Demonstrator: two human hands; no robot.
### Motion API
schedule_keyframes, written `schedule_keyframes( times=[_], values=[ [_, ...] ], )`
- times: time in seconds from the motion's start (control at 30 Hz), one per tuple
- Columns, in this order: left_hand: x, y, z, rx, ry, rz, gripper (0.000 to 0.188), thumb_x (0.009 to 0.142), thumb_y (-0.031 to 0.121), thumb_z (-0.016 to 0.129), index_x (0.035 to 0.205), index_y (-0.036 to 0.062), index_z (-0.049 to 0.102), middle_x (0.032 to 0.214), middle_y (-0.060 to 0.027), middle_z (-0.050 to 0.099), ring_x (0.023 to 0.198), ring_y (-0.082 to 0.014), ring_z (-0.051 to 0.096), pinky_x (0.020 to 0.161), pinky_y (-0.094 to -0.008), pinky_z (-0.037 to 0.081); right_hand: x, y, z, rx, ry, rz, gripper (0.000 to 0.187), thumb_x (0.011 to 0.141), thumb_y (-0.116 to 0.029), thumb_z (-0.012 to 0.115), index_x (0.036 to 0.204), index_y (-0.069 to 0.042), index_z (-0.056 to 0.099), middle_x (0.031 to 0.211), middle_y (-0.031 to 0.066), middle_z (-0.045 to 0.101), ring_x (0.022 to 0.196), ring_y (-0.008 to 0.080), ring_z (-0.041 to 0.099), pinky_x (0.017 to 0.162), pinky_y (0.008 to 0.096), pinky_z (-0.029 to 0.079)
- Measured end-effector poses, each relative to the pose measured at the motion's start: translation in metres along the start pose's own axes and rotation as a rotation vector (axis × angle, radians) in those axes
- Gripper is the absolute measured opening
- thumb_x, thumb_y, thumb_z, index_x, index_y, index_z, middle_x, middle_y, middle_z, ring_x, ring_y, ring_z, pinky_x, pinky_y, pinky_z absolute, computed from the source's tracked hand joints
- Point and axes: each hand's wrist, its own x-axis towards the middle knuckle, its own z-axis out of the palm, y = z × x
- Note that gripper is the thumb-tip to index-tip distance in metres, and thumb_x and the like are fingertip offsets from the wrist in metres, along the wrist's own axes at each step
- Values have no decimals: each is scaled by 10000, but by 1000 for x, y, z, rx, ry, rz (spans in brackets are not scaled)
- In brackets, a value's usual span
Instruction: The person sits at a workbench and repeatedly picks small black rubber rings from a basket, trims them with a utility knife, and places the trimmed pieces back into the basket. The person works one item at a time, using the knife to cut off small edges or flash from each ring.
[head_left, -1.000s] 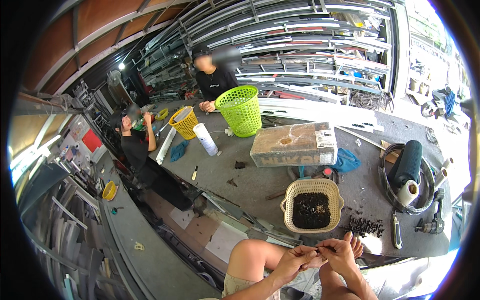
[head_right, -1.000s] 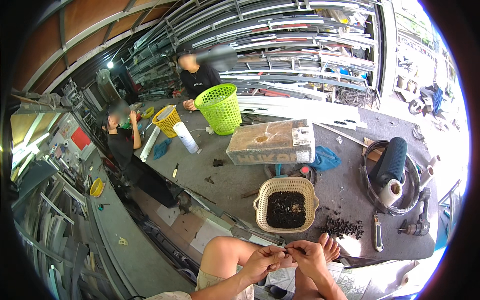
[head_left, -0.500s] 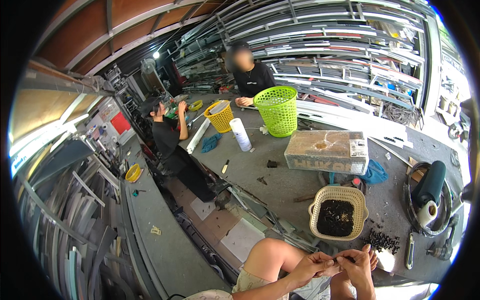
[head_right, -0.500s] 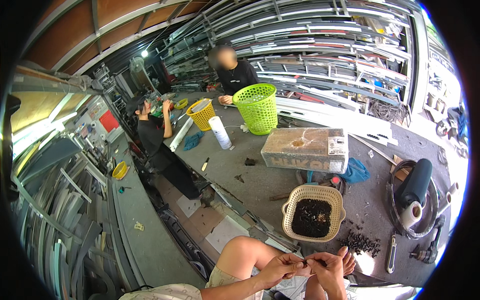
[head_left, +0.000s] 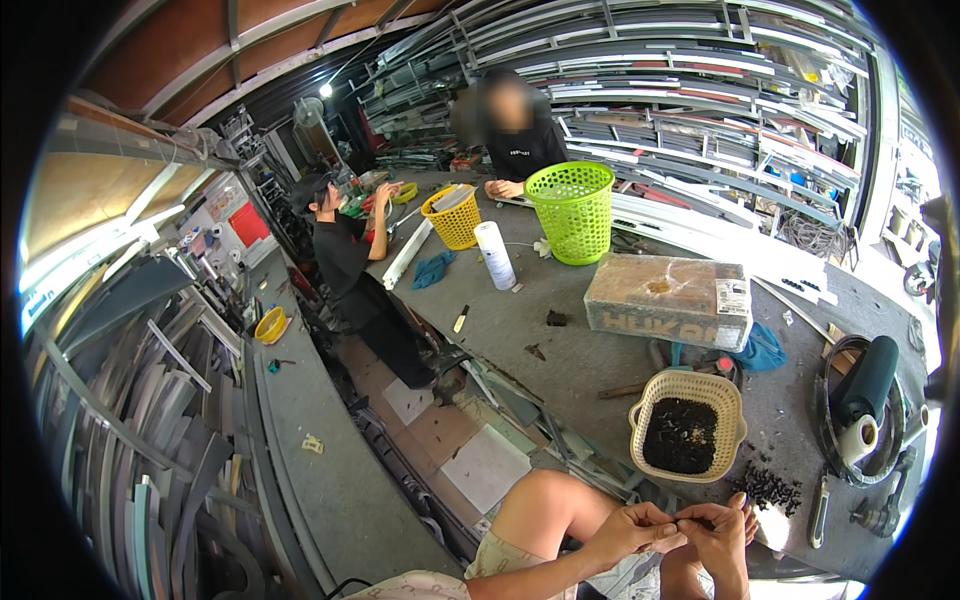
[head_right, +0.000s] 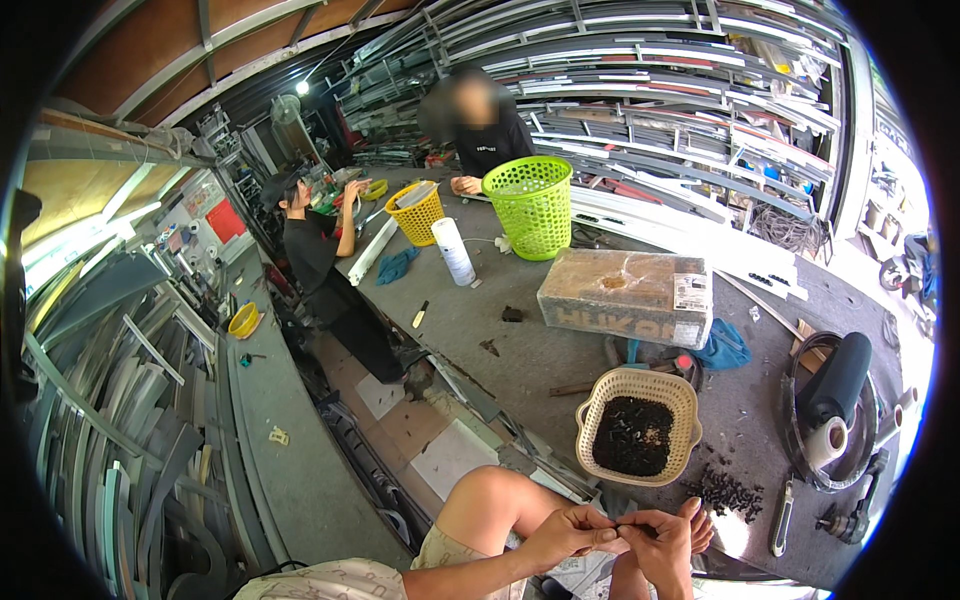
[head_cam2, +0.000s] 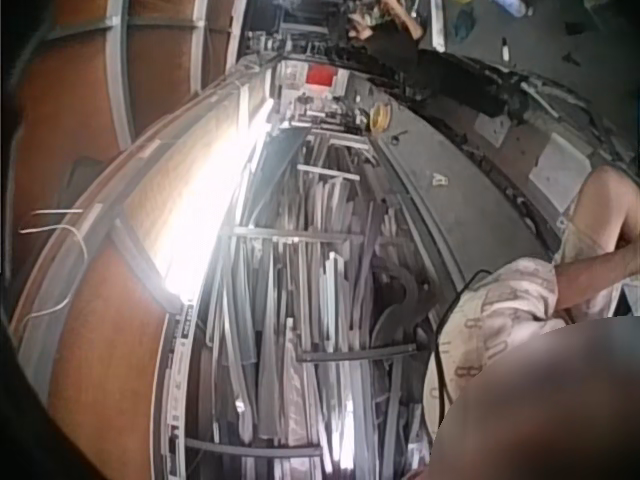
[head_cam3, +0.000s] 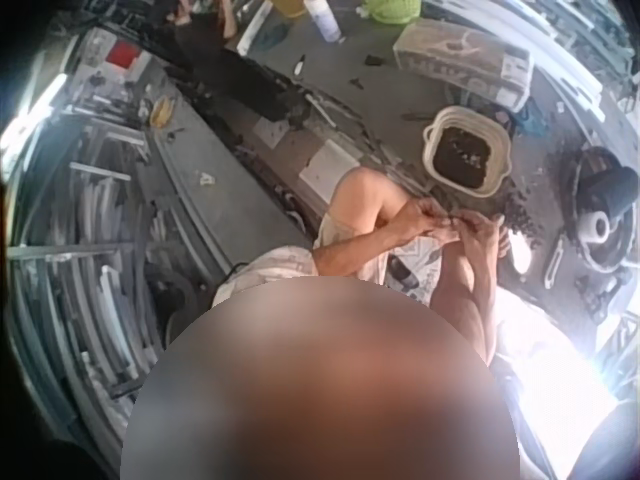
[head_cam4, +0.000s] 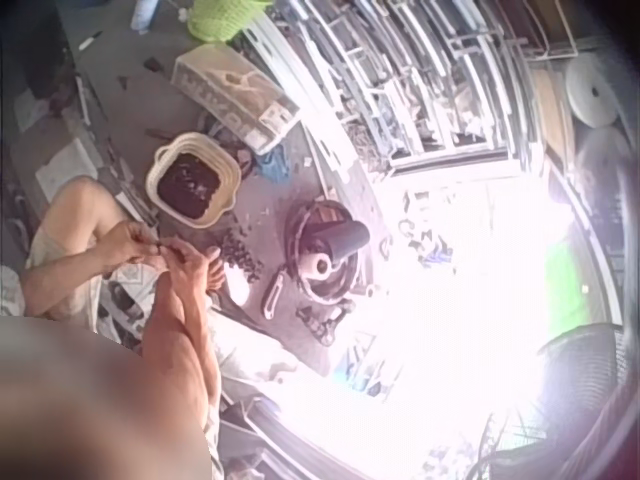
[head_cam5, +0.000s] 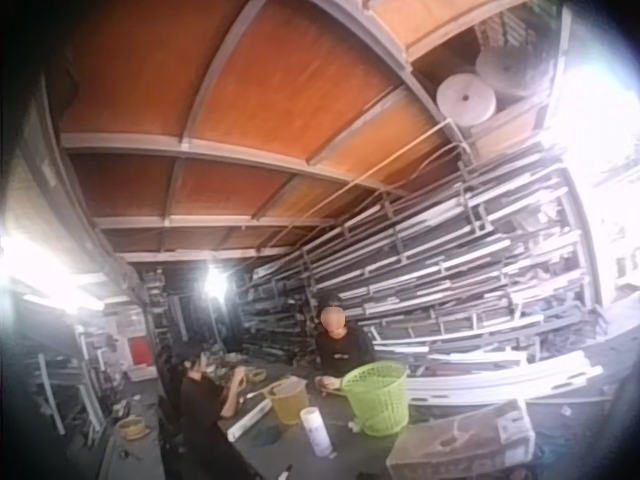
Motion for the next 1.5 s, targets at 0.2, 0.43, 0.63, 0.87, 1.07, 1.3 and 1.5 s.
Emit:
schedule_keyframes(
  times=[0.2, 0.43, 0.63, 0.87, 1.07, 1.3, 1.5],
  values=[
    [3, -1, 11, 16, 122, -59, 288, 972, 165, 798, 1202, 28, 691, 926, 15, 721, 743, -22, 588, 606, -188, 431, 2, 14, 3, -280, 116, -96, 80, 839, 58, 747, 918, 53, 762, 820, 81, 764, 717, 111, 677, 685, 251, 536],
    [12, -21, -2, 75, 28, -149, 400, 1016, 170, 734, 1371, 25, 619, 991, 42, 739, 717, 13, 545, 603, -160, 417, -3, 4, 9, -546, 144, -251, 146, 880, -51, 733, 1009, 6, 767, 915, 173, 767, 780, 295, 729, 749, 375, 576],
    [8, -31, 4, 78, 219, -100, 280, 934, 209, 822, 1145, 47, 734, 915, -6, 716, 682, -87, 602, 567, -233, 460, -7, -16, 19, -694, 127, -341, 158, 879, -84, 710, 1014, -37, 775, 961, 175, 750, 877, 358, 722, 805, 430, 565],
    [-10, -32, -17, 47, 225, -198, 279, 942, 248, 815, 1096, 64, 672, 772, -6, 626, 609, -87, 526, 513, -250, 389, -13, -16, 27, -497, 49, -151, 173, 903, -104, 751, 1062, -38, 772, 970, 158, 777, 875, 284, 755, 795, 391, 585],
    [-8, -49, -41, 110, 216, -231, 288, 972, 284, 779, 1116, 46, 704, 785, 2, 631, 635, -78, 527, 543, -251, 400, -12, -24, 35, -593, -125, -78, 165, 941, -120, 737, 1079, -32, 758, 984, 141, 783, 889, 223, 747, 811, 360, 583],
    [-31, -118, -63, 425, 147, -365, 328, 1007, 326, 737, 1138, 26, 740, 799, 11, 636, 666, -68, 527, 578, -251, 412, -8, 33, 15, -564, -165, -80, 155, 923, -149, 750, 1024, -33, 771, 918, 155, 776, 820, 299, 737, 792, 382, 582],
    [-21, -129, -56, 545, 171, -303, 310, 1031, 307, 707, 1124, 17, 765, 784, 31, 609, 626, -57, 498, 553, -248, 382, -1, 91, -9, -717, -61, -192, 182, 918, -220, 758, 1006, -62, 781, 869, 156, 767, 804, 367, 729, 821, 416, 572]
  ],
)
